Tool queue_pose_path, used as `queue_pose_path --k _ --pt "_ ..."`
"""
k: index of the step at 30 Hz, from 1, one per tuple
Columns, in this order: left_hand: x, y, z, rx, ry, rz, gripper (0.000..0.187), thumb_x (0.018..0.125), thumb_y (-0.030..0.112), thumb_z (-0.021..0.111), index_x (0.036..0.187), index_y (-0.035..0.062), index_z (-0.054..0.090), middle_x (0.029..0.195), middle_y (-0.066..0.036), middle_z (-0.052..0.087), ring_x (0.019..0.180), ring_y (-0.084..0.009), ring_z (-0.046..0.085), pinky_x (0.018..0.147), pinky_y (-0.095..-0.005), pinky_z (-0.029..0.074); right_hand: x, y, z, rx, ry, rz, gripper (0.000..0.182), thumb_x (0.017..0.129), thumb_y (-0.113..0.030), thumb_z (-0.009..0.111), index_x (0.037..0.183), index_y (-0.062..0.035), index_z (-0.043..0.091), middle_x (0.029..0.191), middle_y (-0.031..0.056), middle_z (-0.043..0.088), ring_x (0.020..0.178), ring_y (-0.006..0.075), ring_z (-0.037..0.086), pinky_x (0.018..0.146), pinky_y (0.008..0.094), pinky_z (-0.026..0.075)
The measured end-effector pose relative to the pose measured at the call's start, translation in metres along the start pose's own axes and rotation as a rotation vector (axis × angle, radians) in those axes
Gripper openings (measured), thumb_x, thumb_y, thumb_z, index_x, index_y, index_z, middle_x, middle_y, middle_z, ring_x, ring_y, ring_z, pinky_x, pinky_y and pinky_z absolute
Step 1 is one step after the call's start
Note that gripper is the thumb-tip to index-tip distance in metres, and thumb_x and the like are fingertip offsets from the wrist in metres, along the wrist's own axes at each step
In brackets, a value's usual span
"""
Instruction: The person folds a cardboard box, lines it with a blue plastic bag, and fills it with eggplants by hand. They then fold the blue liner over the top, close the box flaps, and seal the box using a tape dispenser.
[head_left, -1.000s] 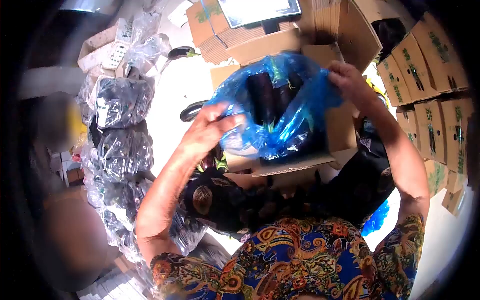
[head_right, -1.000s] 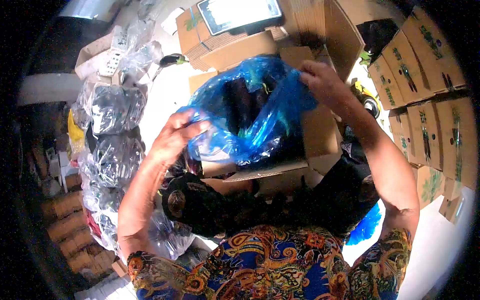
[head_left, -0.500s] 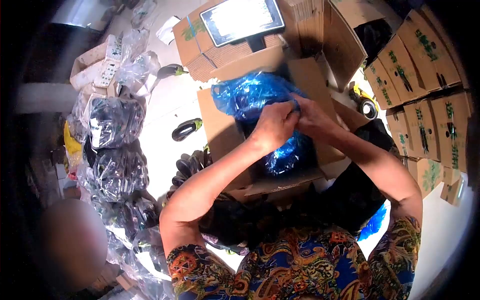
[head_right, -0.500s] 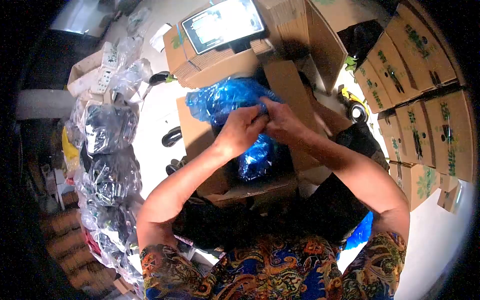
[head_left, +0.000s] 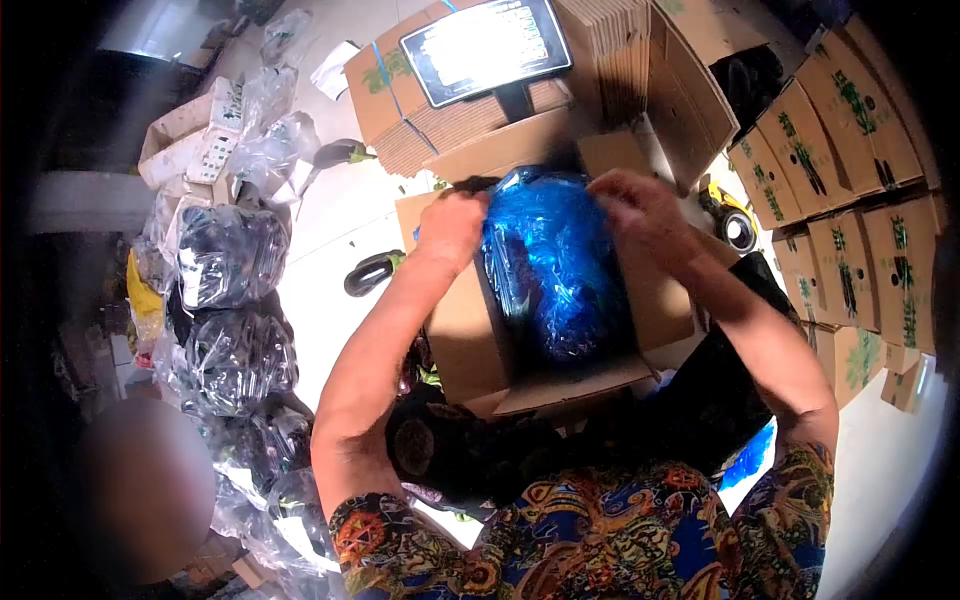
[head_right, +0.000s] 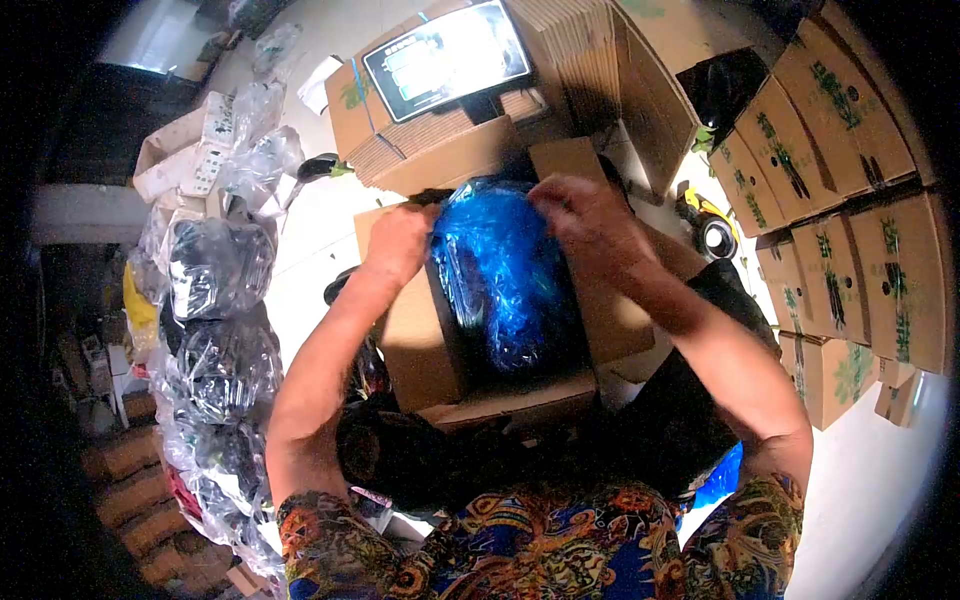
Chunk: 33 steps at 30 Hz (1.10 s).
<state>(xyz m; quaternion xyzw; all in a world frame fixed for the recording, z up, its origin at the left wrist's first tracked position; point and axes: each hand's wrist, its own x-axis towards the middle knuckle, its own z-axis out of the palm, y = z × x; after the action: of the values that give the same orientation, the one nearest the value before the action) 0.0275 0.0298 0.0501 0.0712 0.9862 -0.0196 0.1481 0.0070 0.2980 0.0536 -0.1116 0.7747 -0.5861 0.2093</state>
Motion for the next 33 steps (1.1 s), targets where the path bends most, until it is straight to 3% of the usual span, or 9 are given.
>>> queue_pose_path --k 3,7,10,13,16,19,23,26,33 --pt "-0.023 -0.030 0.008 -0.306 0.258 0.030 0.035 0.073 0.002 0.058 0.107 0.0081 0.063 0.091 -0.022 0.066 0.085 -0.0386 0.064 0.078 -0.0446 0.052 -0.017 -0.016 -0.016 -0.226 0.070 -0.063 0.068 0.077 -0.044 0.072 0.122 0.0033 0.053 0.110 0.0213 0.062 0.102 0.0309 0.061 0.086 0.0412 0.050" --pt "-0.041 -0.033 0.001 -0.640 0.209 -0.109 0.033 0.075 0.005 0.060 0.108 0.0023 0.059 0.090 -0.023 0.066 0.091 -0.0398 0.063 0.080 -0.0459 0.050 -0.056 -0.003 0.018 -0.668 -0.131 -0.164 0.109 0.065 -0.059 0.077 0.140 0.0050 0.030 0.116 0.0302 0.056 0.111 0.0414 0.056 0.092 0.0479 0.047" --pt "-0.045 -0.018 -0.015 -0.385 0.121 -0.144 0.036 0.078 0.011 0.067 0.113 0.0026 0.058 0.094 -0.022 0.067 0.089 -0.0388 0.064 0.079 -0.0456 0.051 -0.060 -0.017 0.057 -0.675 -0.233 0.041 0.110 0.065 -0.056 0.078 0.142 0.0030 0.024 0.114 0.0331 0.055 0.109 0.0470 0.055 0.091 0.0499 0.047" --pt "-0.050 -0.007 -0.024 -0.105 0.013 -0.168 0.034 0.078 0.016 0.071 0.109 0.0058 0.061 0.092 -0.019 0.067 0.088 -0.0375 0.064 0.077 -0.0460 0.051 -0.022 0.005 0.074 -0.735 -0.422 0.057 0.050 0.078 -0.029 0.069 0.111 0.0063 0.056 0.100 0.0308 0.060 0.094 0.0411 0.063 0.080 0.0516 0.050" --pt "-0.055 -0.018 -0.023 -0.095 -0.128 -0.185 0.027 0.079 0.016 0.070 0.106 0.0116 0.064 0.094 -0.016 0.066 0.093 -0.0353 0.063 0.080 -0.0448 0.051 -0.001 0.036 0.058 -0.534 -0.004 -0.180 0.030 0.077 -0.014 0.066 0.102 0.0020 0.063 0.098 0.0214 0.064 0.095 0.0327 0.062 0.075 0.0433 0.051" --pt "-0.063 -0.027 0.000 -0.229 0.009 -0.020 0.028 0.080 0.016 0.068 0.107 0.0116 0.064 0.105 -0.017 0.063 0.094 -0.0357 0.062 0.083 -0.0443 0.051 0.018 0.025 0.021 0.017 -0.238 0.304 0.037 0.076 -0.017 0.071 0.106 0.0018 0.062 0.099 0.0203 0.064 0.098 0.0279 0.062 0.078 0.0401 0.051" --pt "-0.061 0.001 0.006 -0.149 0.045 0.045 0.047 0.072 0.003 0.067 0.117 0.0030 0.056 0.117 -0.024 0.054 0.102 -0.0387 0.059 0.084 -0.0445 0.051 0.007 0.011 0.013 0.137 -0.453 0.110 0.053 0.072 -0.029 0.077 0.110 0.0035 0.060 0.101 0.0225 0.063 0.108 0.0274 0.059 0.084 0.0416 0.050" --pt "-0.061 0.010 -0.010 -0.221 0.033 0.035 0.047 0.071 0.002 0.068 0.116 0.0000 0.055 0.112 -0.024 0.057 0.098 -0.0408 0.059 0.083 -0.0457 0.051 0.013 0.024 0.047 -0.123 -0.333 -0.052 0.060 0.068 -0.033 0.078 0.111 0.0045 0.058 0.100 0.0250 0.063 0.105 0.0328 0.059 0.084 0.0451 0.050" --pt "-0.070 0.003 0.006 -0.468 0.134 0.016 0.039 0.076 0.006 0.066 0.112 0.0000 0.054 0.084 -0.024 0.064 0.082 -0.0439 0.061 0.072 -0.0491 0.050 0.052 0.039 0.070 -0.521 -0.022 -0.132 0.029 0.063 -0.014 0.064 0.085 0.0047 0.063 0.093 0.0281 0.063 0.090 0.0455 0.060 0.077 0.0517 0.050"
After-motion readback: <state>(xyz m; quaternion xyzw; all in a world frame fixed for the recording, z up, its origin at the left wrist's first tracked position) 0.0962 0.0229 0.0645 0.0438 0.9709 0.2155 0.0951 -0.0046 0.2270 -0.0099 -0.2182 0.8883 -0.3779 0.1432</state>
